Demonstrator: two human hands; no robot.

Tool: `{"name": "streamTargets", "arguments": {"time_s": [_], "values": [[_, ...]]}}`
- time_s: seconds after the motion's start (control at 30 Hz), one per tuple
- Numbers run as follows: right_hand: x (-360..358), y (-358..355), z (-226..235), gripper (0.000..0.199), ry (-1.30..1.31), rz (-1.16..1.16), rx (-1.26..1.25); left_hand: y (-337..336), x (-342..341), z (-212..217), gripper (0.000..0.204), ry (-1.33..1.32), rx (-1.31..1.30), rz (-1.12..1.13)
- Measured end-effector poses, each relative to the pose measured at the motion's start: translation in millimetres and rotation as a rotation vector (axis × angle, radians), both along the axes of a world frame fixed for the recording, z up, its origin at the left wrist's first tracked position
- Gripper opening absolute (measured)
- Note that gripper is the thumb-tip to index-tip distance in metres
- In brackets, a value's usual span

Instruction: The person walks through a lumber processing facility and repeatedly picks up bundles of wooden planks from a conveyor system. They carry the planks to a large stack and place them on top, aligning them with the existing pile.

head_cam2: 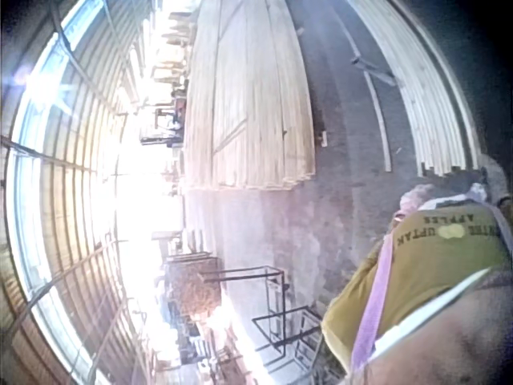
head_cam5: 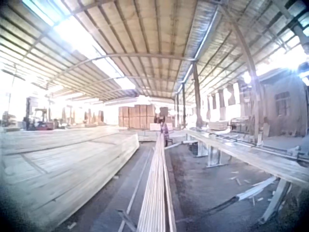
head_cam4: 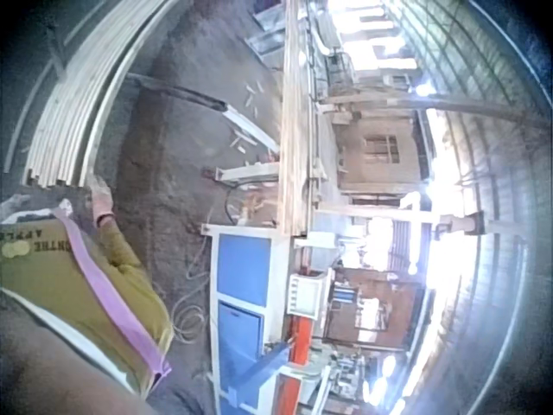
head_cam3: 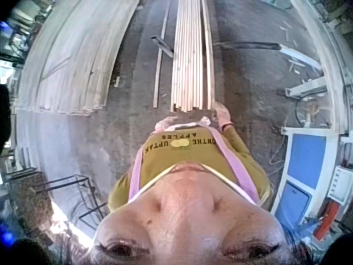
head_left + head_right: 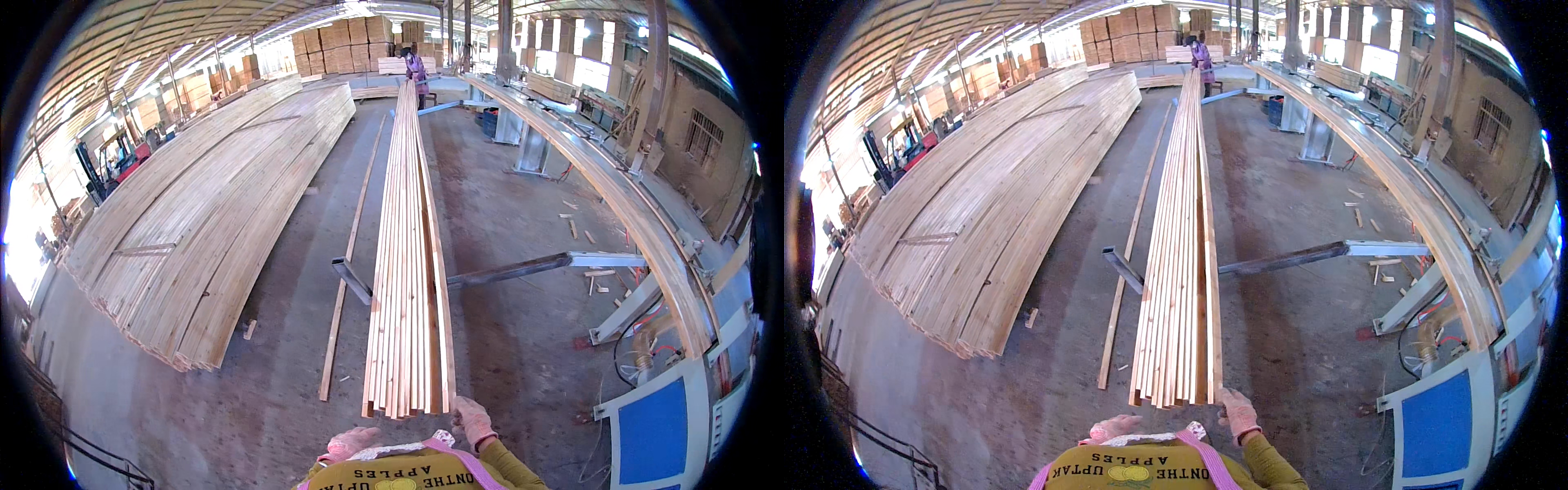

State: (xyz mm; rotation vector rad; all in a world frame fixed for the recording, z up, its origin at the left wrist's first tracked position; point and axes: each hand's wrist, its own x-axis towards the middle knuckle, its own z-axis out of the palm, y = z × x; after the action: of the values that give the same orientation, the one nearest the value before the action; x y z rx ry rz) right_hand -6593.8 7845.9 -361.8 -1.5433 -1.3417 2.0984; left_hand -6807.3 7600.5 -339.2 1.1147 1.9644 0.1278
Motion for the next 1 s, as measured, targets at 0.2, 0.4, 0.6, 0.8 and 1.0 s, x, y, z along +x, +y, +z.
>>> {"name": "streamTargets", "arguments": {"time_s": [0.2, 0.4, 0.6, 0.8, 1.0], "values": [[-10.0, -1.5, 2.2, 0.036, 0.064, 0.032, 0.077, -3.9, 15.4, 37.3, 0.063, 0.008, 0.038, 0.122], [-7.3, 7.7, -1.0, 0.036, -0.011, 0.028, 0.059, -24.3, 18.4, -1.3, 0.065, -0.167, 0.003, 0.259], [5.1, 8.2, -11.1, 0.038, 0.064, -0.089, -0.026, -29.8, 39.8, -32.0, 0.064, -0.117, -0.005, 0.218], [-4.8, 16.8, -9.7, 0.038, 0.087, -0.205, -0.127, -16.8, 43.3, -15.6, 0.065, -0.048, -0.093, 0.297], [-17.4, 49.4, -32.3, 0.04, 0.21, -0.146, -0.152, -9.3, 70.1, 2.9, 0.069, -0.12, 0.033, 0.501]]}}
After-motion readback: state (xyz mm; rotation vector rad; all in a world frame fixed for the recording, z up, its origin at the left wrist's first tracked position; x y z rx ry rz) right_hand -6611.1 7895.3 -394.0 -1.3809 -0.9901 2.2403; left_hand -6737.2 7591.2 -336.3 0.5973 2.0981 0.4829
